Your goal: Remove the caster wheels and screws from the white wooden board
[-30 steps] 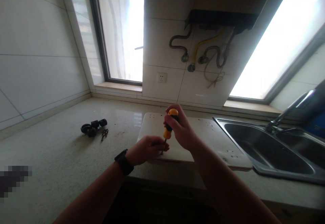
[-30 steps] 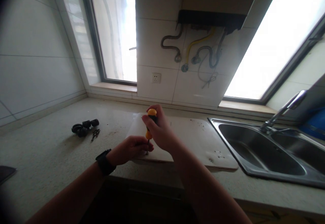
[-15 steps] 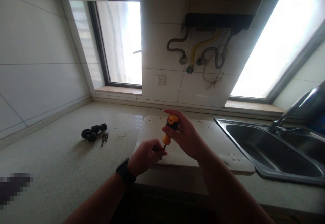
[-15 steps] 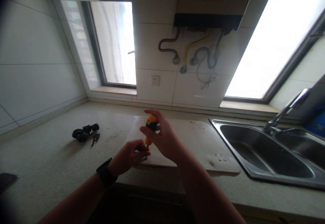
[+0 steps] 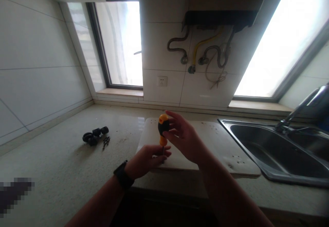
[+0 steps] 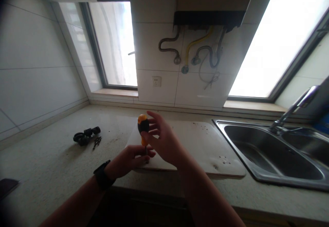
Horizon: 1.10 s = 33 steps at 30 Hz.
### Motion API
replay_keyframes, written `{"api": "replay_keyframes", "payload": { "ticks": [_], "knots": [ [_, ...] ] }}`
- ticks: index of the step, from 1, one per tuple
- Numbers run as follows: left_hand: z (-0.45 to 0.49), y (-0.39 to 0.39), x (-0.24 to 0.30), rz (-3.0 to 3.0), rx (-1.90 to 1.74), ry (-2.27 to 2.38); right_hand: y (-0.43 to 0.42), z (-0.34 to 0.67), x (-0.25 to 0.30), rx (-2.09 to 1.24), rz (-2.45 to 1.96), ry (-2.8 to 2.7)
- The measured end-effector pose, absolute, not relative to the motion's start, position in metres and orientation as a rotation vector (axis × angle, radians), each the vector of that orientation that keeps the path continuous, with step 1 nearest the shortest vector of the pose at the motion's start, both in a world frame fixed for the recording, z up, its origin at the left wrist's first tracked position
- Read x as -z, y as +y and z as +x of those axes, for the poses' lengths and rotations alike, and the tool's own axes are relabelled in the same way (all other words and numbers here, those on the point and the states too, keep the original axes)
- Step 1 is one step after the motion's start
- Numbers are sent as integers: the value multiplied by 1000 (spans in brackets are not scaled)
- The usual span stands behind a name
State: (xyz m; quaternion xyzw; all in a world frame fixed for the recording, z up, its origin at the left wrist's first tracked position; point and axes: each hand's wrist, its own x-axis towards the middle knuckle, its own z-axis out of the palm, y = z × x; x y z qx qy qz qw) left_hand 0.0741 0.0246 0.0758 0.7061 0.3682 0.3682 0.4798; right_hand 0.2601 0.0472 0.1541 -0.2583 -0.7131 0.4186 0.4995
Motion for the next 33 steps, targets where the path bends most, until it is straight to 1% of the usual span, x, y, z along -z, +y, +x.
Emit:
{"api": "replay_keyframes", "payload": {
  "ticks": [4,8,16,25,29,33],
  "knots": [
    [75,26,-75,1674,-924,941,49,260,-151,-1109,-504,-1733],
    [80,26,-73,1663,-963,1082,47,259,-151,-1118,-536,-1768],
    [87,25,-67,1613,-1134,1162,39,260,-162,-850,-714,-1929],
    [91,21,-69,1694,-1104,1212,35,261,-163,-823,-653,-2005],
    [85,20,-77,1763,-1078,1176,39,260,-165,-955,-653,-1872],
    [75,20,-85,1807,-890,996,45,261,-164,-1145,-595,-1732]
  ]
}}
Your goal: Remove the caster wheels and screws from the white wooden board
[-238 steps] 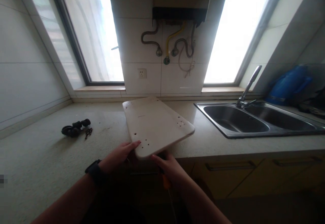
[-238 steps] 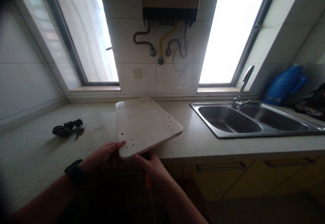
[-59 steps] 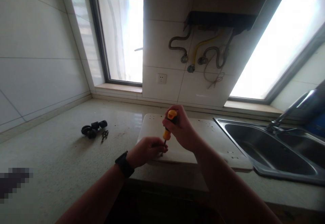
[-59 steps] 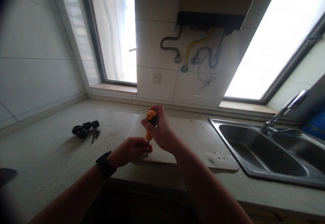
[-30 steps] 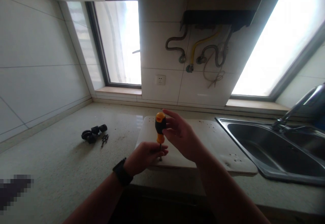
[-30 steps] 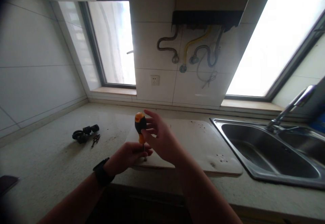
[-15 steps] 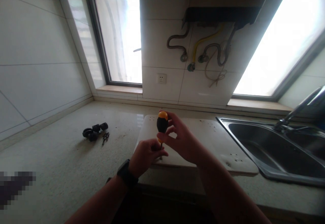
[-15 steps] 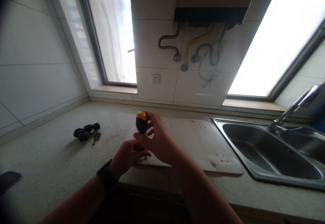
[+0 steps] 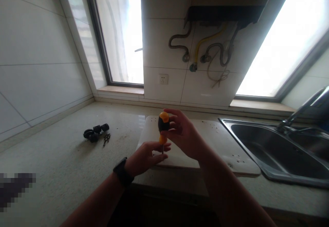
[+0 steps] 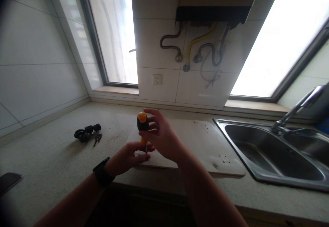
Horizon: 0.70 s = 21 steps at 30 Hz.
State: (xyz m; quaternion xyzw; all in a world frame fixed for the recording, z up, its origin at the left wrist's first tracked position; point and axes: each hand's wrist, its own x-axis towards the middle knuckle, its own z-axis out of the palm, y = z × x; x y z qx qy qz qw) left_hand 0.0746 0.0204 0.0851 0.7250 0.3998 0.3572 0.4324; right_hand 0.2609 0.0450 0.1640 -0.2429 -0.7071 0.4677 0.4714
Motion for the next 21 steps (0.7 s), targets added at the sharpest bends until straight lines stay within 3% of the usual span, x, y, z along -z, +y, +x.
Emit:
{"api": "replay_keyframes", "payload": {
  "ticks": [9,21],
  "knots": [
    [73,26,-75,1757,-944,1094,46,261,-164,-1232,-426,-1801],
    [79,23,-77,1684,-1079,1086,39,265,-169,-928,-537,-1943]
  ]
}}
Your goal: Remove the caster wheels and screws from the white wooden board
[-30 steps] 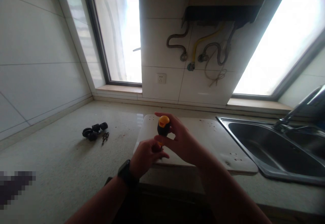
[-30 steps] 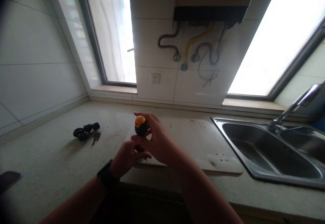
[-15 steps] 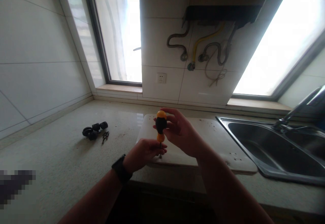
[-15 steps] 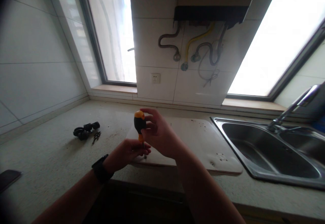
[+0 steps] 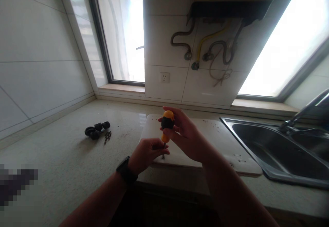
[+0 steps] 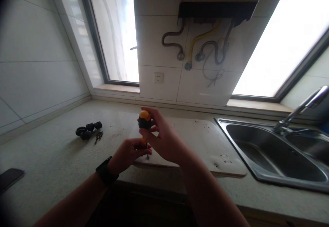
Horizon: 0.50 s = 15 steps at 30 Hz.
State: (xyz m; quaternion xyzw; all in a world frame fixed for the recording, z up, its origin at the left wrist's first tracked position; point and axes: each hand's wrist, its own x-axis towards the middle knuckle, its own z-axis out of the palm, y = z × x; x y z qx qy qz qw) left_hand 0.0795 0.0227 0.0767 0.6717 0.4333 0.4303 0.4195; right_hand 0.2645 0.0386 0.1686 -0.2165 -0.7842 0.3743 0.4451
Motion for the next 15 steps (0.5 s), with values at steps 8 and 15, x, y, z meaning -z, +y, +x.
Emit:
{"api": "replay_keyframes", "payload": {
  "ticks": [8,15],
  "knots": [
    [84,24,-75,1669,-1055,1099,42,265,-165,-961,-560,-1917],
    [81,26,-72,1668,-1050,1086,41,265,-167,-1018,-579,-1871]
  ]
}}
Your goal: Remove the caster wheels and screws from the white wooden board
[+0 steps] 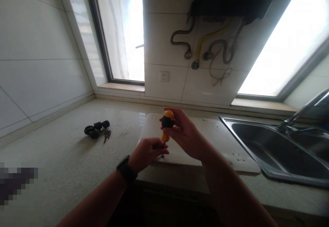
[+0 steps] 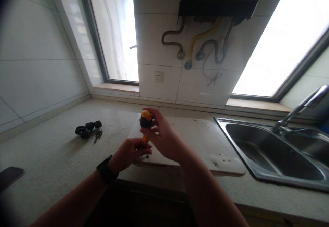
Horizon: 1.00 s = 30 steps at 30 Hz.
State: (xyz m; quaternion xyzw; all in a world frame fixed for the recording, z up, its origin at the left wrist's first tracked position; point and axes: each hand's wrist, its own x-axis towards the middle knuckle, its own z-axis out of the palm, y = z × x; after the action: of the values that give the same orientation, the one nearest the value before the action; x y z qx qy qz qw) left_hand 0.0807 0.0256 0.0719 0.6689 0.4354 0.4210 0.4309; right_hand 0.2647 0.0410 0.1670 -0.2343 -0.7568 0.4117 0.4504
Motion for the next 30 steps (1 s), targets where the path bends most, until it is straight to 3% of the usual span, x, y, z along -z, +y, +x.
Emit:
{"api": "replay_keyframes", "payload": {
  "ticks": [7,15,30],
  "knots": [
    [80,27,-69,1694,-1054,1109,40,261,-165,-1102,-551,-1835],
    [83,28,-62,1788,-1083,1210,37,255,-169,-814,-775,-1943],
    [74,25,-76,1701,-914,885,40,256,-169,-1155,-608,-1724]
  ]
}}
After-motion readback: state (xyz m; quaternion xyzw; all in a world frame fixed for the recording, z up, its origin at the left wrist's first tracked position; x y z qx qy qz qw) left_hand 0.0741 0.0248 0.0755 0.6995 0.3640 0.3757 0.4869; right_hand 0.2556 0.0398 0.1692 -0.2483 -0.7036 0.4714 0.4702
